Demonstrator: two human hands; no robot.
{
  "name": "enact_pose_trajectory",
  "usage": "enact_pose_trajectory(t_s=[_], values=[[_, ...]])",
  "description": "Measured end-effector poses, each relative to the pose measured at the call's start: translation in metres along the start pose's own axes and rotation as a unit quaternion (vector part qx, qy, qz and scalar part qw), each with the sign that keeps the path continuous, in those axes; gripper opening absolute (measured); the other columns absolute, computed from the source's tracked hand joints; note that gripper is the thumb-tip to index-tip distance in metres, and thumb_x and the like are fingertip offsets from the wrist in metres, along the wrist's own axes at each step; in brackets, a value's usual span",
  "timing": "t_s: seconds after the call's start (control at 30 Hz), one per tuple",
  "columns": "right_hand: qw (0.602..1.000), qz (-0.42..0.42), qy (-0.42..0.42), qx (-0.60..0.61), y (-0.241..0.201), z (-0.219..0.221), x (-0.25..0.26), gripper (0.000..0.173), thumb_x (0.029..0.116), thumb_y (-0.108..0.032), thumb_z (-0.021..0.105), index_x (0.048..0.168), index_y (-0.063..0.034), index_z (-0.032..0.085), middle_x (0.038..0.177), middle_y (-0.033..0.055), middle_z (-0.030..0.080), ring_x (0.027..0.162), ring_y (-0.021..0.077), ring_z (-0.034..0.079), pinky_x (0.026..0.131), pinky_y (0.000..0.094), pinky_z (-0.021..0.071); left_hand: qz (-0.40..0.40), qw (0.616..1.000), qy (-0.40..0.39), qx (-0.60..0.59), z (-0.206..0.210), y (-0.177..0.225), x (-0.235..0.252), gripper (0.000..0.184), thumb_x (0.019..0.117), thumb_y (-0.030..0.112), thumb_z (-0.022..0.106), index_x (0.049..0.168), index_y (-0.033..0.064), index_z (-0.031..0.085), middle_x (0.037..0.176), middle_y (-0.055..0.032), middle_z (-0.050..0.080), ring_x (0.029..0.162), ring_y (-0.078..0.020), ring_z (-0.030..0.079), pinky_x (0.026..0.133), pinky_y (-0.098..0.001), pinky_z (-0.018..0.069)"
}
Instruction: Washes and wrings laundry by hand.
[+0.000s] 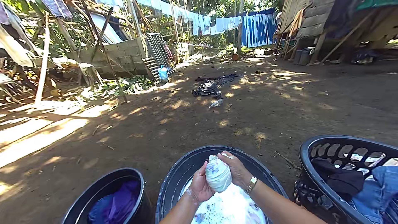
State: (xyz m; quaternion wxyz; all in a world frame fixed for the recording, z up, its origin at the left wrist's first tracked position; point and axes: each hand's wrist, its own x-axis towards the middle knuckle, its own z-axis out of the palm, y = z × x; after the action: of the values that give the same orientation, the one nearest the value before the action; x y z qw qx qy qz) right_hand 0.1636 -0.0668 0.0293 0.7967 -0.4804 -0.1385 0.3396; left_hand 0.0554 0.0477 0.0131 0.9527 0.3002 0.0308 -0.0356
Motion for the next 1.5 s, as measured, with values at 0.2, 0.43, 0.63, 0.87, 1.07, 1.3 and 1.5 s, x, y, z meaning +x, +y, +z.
enact_pose_trajectory(t_s=[0.2,0.43,0.63,0.87,1.07,1.3,1.5], values=[[0.959,-0.09,0.114,-0.243,0.013,0.004,-0.003,0.031,0.092,-0.021,0.076,0.101,0.0043,0.061,0.093,0.0152,0.064,0.086,0.0222,0.064,0.082,0.0414,0.0545,-0.093,0.952,0.253,0.147,0.007,0.002,0.004,0.087,0.0965,0.079,0.009,0.155,0.019,0.034,0.145,-0.0258,0.048,0.121,-0.0453,0.055,0.089,-0.0637,0.0484],[0.801,-0.408,-0.079,-0.432,0.038,0.021,-0.036,0.02,0.0865,-0.013,0.069,0.082,0.0066,0.068,0.079,0.0182,0.069,0.076,0.0239,0.07,0.072,0.0349,0.0566,-0.024,0.984,0.153,0.093,0.006,0.003,-0.005,0.066,0.1066,0.058,0.023,0.081,0.0144,0.066,0.074,-0.0038,0.072,0.07,-0.0145,0.072,0.068,-0.0317,0.0603],[0.893,-0.256,-0.011,-0.371,0.018,0.02,-0.035,0.02,0.0936,-0.01,0.056,0.083,0.0063,0.061,0.075,0.0076,0.059,0.072,0.0086,0.058,0.069,0.0273,0.0491,0.134,0.922,0.265,0.249,0.028,-0.005,-0.009,0.026,0.1094,0.011,0.033,0.098,0.0083,0.056,0.077,0.0009,0.059,0.07,-0.007,0.059,0.067,-0.0248,0.0525],[0.965,-0.07,0.091,-0.235,0.025,0.021,-0.015,0.022,0.1041,-0.005,0.044,0.092,0.0017,0.06,0.08,0.0052,0.059,0.076,0.01,0.061,0.075,0.0289,0.0532,0.291,0.717,0.331,0.54,0.027,-0.008,0.008,0.01,0.0825,0.002,0.062,0.075,0.0021,0.055,0.069,-0.0011,0.054,0.068,-0.008,0.055,0.068,-0.0283,0.0478],[0.987,0.056,0.0,-0.147,0.032,0.01,-0.016,0.023,0.1054,-0.007,0.043,0.089,-0.0067,0.058,0.078,0.0015,0.061,0.073,0.0102,0.061,0.071,0.0291,0.0543,0.427,0.519,0.173,0.72,0.012,-0.02,0.001,0.014,0.0777,0.006,0.064,0.066,-0.0021,0.06,0.068,-0.0142,0.062,0.069,-0.0257,0.064,0.066,-0.0381,0.0528],[0.96,0.208,-0.144,-0.119,0.033,-0.005,-0.027,0.026,0.1066,-0.009,0.037,0.094,-0.0133,0.06,0.074,-0.0036,0.065,0.068,0.0053,0.064,0.065,0.0244,0.0555,0.432,0.46,0.028,0.776,0.008,-0.036,-0.012,0.014,0.0798,0.006,0.061,0.067,0.0032,0.061,0.073,-0.0134,0.069,0.073,-0.0273,0.069,0.066,-0.0377,0.0552],[0.895,0.339,-0.207,-0.202,0.022,-0.007,-0.034,0.028,0.1092,-0.011,0.035,0.089,-0.0153,0.054,0.07,-0.0045,0.055,0.063,0.0056,0.057,0.06,0.0233,0.0502,0.375,0.459,-0.052,0.804,0.011,-0.055,-0.023,0.013,0.0843,0.007,0.06,0.075,0.0077,0.068,0.081,-0.0084,0.073,0.085,-0.0249,0.072,0.079,-0.0372,0.0581]])
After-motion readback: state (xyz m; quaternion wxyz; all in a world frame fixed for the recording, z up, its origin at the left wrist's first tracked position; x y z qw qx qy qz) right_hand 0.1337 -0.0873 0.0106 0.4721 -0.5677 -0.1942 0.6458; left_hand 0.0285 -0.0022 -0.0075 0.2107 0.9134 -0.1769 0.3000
